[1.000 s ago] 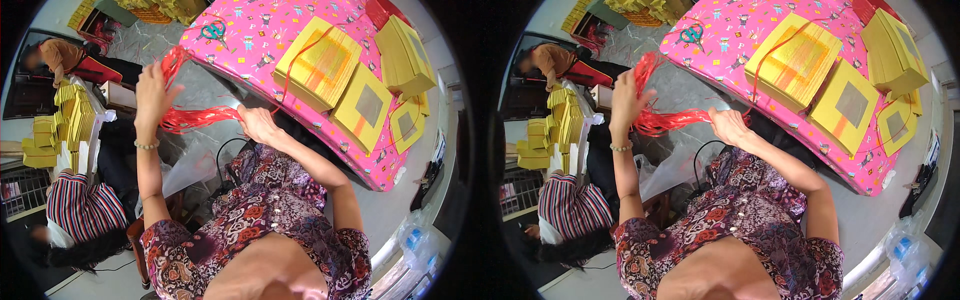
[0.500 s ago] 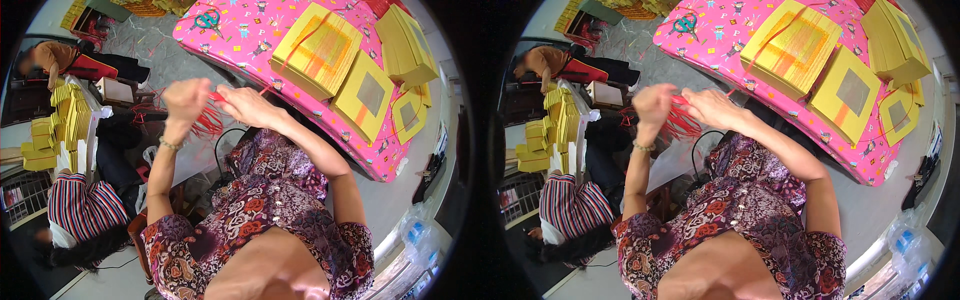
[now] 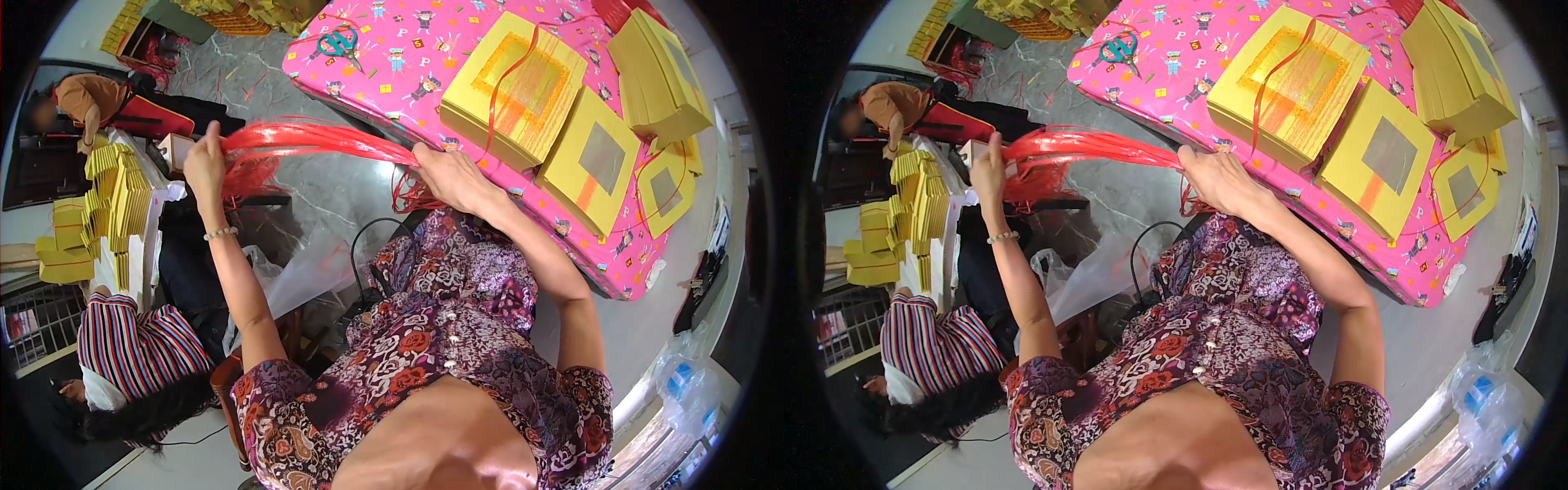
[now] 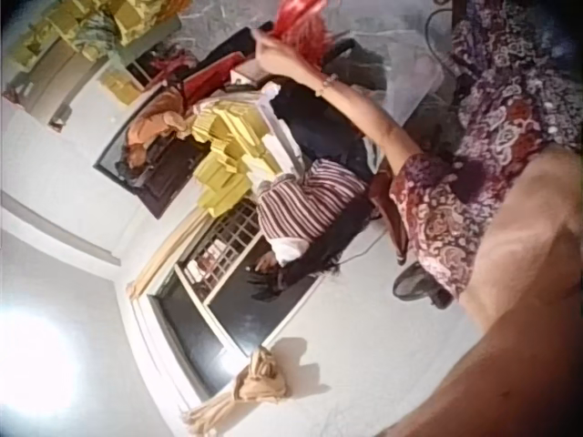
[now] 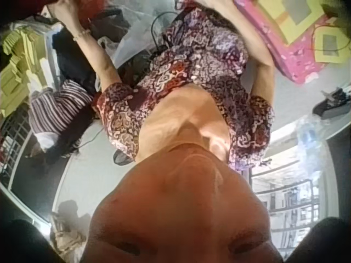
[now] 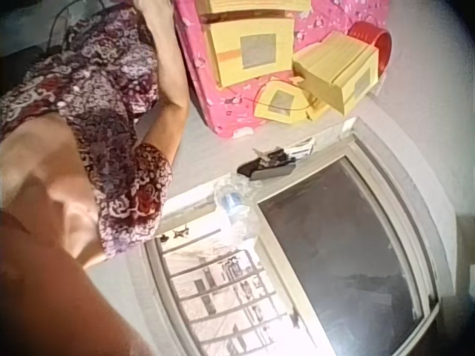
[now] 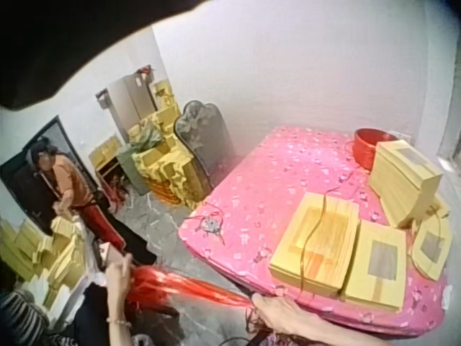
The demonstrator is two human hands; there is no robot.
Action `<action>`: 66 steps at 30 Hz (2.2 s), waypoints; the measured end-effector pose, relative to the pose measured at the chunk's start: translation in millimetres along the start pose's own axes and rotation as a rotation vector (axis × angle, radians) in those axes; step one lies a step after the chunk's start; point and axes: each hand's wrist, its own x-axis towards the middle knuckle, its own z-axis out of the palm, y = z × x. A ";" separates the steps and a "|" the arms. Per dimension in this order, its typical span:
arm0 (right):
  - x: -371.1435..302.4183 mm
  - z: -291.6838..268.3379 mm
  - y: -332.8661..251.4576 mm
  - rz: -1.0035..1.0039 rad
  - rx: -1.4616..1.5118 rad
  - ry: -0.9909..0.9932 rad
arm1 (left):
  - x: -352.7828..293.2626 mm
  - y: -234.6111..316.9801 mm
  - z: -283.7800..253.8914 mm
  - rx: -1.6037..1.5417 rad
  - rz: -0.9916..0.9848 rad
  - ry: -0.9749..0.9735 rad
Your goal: Trimming bundles of red plastic ties with scissors and organizing yellow paper product boxes.
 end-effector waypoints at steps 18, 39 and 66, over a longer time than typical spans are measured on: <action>18.9 -47.4 -55.0 -0.129 0.089 -0.023 | -75.9 85.8 28.7 -0.411 0.722 0.140; 18.3 -31.6 -53.0 -0.199 -0.162 -0.066 | -133.1 125.6 78.7 -0.595 0.742 -0.356; -30.2 -96.0 -22.0 -0.072 -0.334 -0.038 | -51.6 19.8 94.1 -0.305 0.513 -0.293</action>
